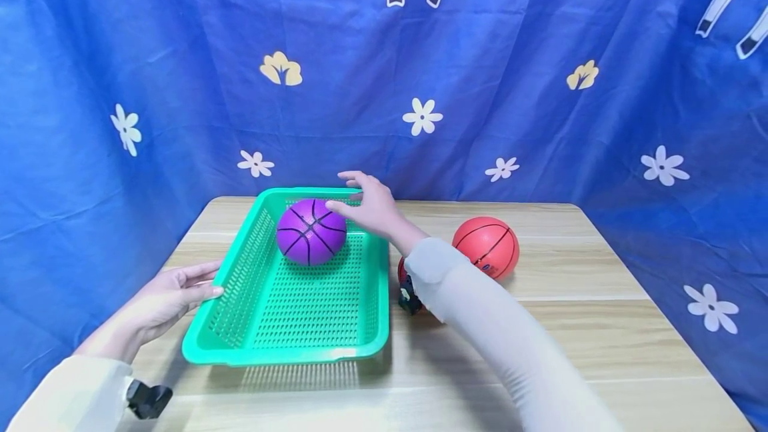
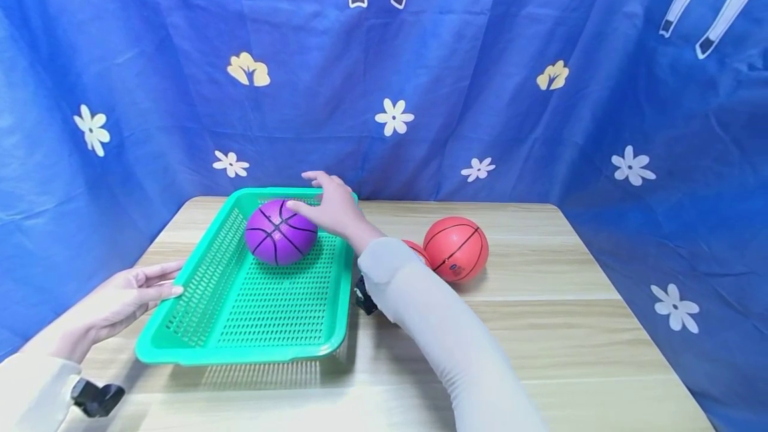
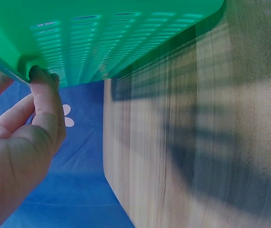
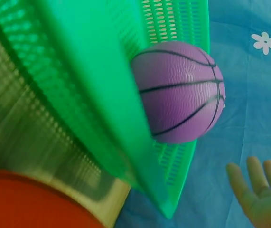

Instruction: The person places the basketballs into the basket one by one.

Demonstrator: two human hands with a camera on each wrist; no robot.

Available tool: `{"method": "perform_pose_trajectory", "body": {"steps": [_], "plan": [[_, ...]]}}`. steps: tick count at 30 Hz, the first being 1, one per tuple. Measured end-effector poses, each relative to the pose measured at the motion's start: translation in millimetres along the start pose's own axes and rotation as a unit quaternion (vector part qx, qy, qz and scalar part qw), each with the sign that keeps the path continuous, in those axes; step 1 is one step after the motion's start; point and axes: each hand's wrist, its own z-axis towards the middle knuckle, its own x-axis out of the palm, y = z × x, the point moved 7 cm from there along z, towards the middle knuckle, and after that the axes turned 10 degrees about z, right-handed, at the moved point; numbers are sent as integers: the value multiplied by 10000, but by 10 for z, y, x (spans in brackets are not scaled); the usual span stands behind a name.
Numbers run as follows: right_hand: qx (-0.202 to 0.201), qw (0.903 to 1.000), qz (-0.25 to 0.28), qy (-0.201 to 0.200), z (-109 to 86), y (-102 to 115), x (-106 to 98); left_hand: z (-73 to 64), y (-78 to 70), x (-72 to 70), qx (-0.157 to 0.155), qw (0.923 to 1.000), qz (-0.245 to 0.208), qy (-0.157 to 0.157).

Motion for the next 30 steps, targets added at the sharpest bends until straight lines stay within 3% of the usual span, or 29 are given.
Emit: {"method": "perform_pose_trajectory", "body": {"steps": [13,26,30], "plan": [[-251,9988,248,339,-202,-208,-371,4,3,-3,-55,10000,-83,-3],[-553,9982,143,159,-398,-487,-973,10,15,11,-2,10000,-83,11],[-493,9987,65,101,-552,-366,-1141,7,13,0,-7,10000,-77,10]]}}
